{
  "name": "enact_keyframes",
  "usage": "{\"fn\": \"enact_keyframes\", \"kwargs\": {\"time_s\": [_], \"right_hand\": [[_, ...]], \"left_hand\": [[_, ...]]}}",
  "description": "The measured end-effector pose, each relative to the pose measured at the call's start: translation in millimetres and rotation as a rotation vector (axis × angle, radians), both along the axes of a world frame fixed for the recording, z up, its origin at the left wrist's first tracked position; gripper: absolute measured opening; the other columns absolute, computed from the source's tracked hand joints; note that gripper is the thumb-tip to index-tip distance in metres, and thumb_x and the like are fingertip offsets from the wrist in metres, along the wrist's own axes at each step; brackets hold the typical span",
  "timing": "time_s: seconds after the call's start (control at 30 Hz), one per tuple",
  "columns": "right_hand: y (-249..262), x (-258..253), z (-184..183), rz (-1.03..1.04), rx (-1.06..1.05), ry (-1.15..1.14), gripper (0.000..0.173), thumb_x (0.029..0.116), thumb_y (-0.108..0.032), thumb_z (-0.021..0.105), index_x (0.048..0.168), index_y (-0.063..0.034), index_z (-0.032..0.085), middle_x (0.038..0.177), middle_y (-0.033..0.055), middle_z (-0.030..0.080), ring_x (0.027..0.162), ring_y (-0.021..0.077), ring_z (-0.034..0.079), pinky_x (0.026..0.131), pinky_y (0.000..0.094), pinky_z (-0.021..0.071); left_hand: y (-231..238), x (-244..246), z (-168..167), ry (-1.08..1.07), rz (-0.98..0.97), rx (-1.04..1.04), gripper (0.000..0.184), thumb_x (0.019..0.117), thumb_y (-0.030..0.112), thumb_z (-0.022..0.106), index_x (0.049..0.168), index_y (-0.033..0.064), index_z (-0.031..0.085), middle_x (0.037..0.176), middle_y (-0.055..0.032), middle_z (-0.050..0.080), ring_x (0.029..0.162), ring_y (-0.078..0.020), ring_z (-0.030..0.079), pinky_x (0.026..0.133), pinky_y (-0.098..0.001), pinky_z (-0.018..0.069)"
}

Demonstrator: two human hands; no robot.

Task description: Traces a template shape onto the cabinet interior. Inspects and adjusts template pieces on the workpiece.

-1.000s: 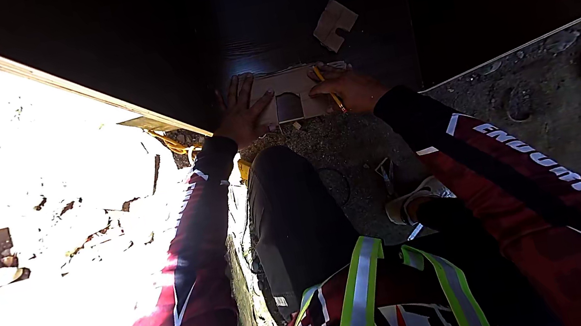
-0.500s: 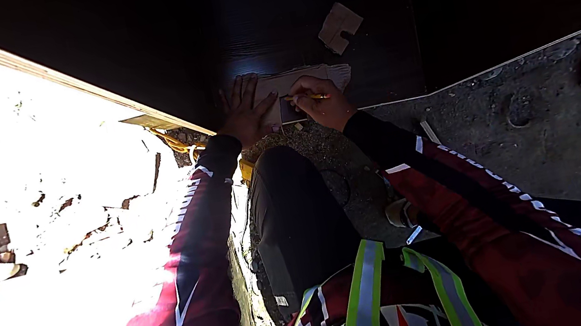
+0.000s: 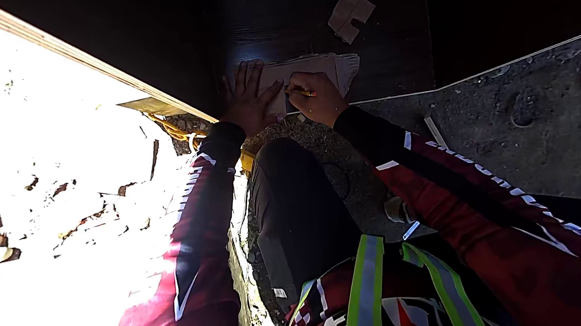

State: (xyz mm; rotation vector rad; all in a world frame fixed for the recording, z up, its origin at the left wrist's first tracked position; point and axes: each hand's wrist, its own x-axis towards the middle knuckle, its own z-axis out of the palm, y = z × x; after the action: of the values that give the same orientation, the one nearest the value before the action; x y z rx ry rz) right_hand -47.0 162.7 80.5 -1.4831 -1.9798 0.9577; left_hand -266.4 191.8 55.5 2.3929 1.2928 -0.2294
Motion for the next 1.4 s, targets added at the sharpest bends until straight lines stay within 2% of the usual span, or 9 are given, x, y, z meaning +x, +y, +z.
{"fn": "enact_keyframes", "kwargs": {"time_s": [0.17, 0.3, 0.5, 0.83, 0.93, 1.1, 1.2, 1.3, 1.4], "right_hand": [[-22.8, -6.3, 2.0, 0.123, 0.047, -0.093, 0.019, 0.0959, -0.016, 0.054, 0.082, -0.0053, 0.062, 0.075, 0.0094, 0.061, 0.07, 0.0229, 0.062, 0.064, 0.0434, 0.0512], [-33.1, 0.2, 2.4, 0.075, -0.042, 0.109, 0.02, 0.0953, -0.016, 0.055, 0.082, -0.0066, 0.066, 0.065, 0.0039, 0.058, 0.059, 0.0141, 0.055, 0.055, 0.0353, 0.0449], [-9.9, 11.0, -5.0, 0.03, 0.02, 0.036, 0.02, 0.0979, -0.015, 0.053, 0.098, -0.005, 0.07, 0.085, 0.0084, 0.068, 0.076, 0.0168, 0.064, 0.07, 0.0372, 0.0544], [17.5, 22.1, 6.3, 0.121, -0.006, -0.144, 0.022, 0.1, -0.019, 0.052, 0.1, -0.0053, 0.069, 0.09, 0.0119, 0.069, 0.083, 0.0244, 0.067, 0.076, 0.0465, 0.0551], [25.5, 28.0, 13.9, 0.112, -0.038, -0.192, 0.02, 0.0988, -0.02, 0.054, 0.096, -0.0063, 0.069, 0.084, 0.0116, 0.068, 0.08, 0.0253, 0.067, 0.074, 0.0492, 0.0539], [43.6, 29.6, 24.7, 0.079, -0.231, -0.148, 0.019, 0.0958, -0.021, 0.057, 0.084, -0.0083, 0.065, 0.077, 0.0077, 0.065, 0.07, 0.0206, 0.065, 0.066, 0.0457, 0.0539], [46.3, 37.5, 33.7, 0.087, -0.271, -0.012, 0.015, 0.0941, -0.021, 0.061, 0.095, -0.0099, 0.072, 0.088, 0.0056, 0.072, 0.076, 0.0166, 0.072, 0.073, 0.0422, 0.0625], [37.4, 46.6, 34.4, 0.095, -0.179, 0.015, 0.013, 0.0876, -0.012, 0.067, 0.099, -0.0078, 0.073, 0.095, 0.006, 0.073, 0.085, 0.0143, 0.068, 0.079, 0.0381, 0.0575], [24.7, 48.9, 27.8, 0.042, -0.156, 0.006, 0.008, 0.0879, -0.011, 0.067, 0.094, -0.0074, 0.072, 0.09, 0.0051, 0.071, 0.078, 0.0121, 0.067, 0.073, 0.0341, 0.0573]], "left_hand": [[-0.6, 0.6, -2.5, -0.005, 0.002, -0.003, 0.08, 0.092, 0.076, 0.05, 0.162, 0.052, 0.019, 0.175, -0.001, -0.014, 0.158, -0.0364, -0.019, 0.116, -0.0773, -0.01], [-0.6, -0.1, -2.4, -0.015, 0.006, 0.002, 0.081, 0.0912, 0.078, 0.049, 0.161, 0.053, 0.018, 0.175, -0.0013, -0.013, 0.158, -0.036, -0.018, 0.117, -0.077, -0.0102], [-2.2, 1.2, 0.5, -0.012, 0.01, -0.02, 0.079, 0.0929, 0.075, 0.051, 0.161, 0.0527, 0.018, 0.174, -0.0006, -0.015, 0.158, -0.0363, -0.019, 0.116, -0.0771, -0.0105], [-2.0, -0.3, 1.9, -0.028, 0.013, -0.018, 0.078, 0.0927, 0.074, 0.051, 0.161, 0.0515, 0.022, 0.175, -0.0006, -0.014, 0.158, -0.0364, -0.019, 0.116, -0.0773, -0.0101], [-1.0, 0.1, 1.8, -0.016, 0.016, -0.011, 0.078, 0.0922, 0.076, 0.049, 0.161, 0.0529, 0.021, 0.175, -0.0007, -0.012, 0.159, -0.0361, -0.017, 0.117, -0.0771, -0.0088], [-2.8, -1.5, -0.2, -0.009, -0.001, -0.014, 0.079, 0.092, 0.078, 0.047, 0.162, 0.0515, 0.02, 0.175, -0.0016, -0.012, 0.158, -0.0368, -0.017, 0.116, -0.0788, -0.0094], [-2.3, -1.9, 0.7, -0.021, -0.001, -0.01, 0.079, 0.0923, 0.077, 0.048, 0.162, 0.0511, 0.02, 0.175, -0.0016, -0.012, 0.158, -0.037, -0.018, 0.116, -0.0784, -0.01], [-2.5, -1.0, 1.6, -0.039, -0.008, -0.013, 0.079, 0.0929, 0.076, 0.049, 0.162, 0.05, 0.021, 0.175, -0.0031, -0.012, 0.158, -0.038, -0.018, 0.116, -0.0783, -0.0105], [-2.8, -0.2, 4.6, -0.04, -0.003, -0.015, 0.079, 0.0929, 0.076, 0.049, 0.162, 0.0495, 0.022, 0.175, -0.0039, -0.011, 0.158, -0.0382, -0.017, 0.116, -0.0781, -0.0102]]}}
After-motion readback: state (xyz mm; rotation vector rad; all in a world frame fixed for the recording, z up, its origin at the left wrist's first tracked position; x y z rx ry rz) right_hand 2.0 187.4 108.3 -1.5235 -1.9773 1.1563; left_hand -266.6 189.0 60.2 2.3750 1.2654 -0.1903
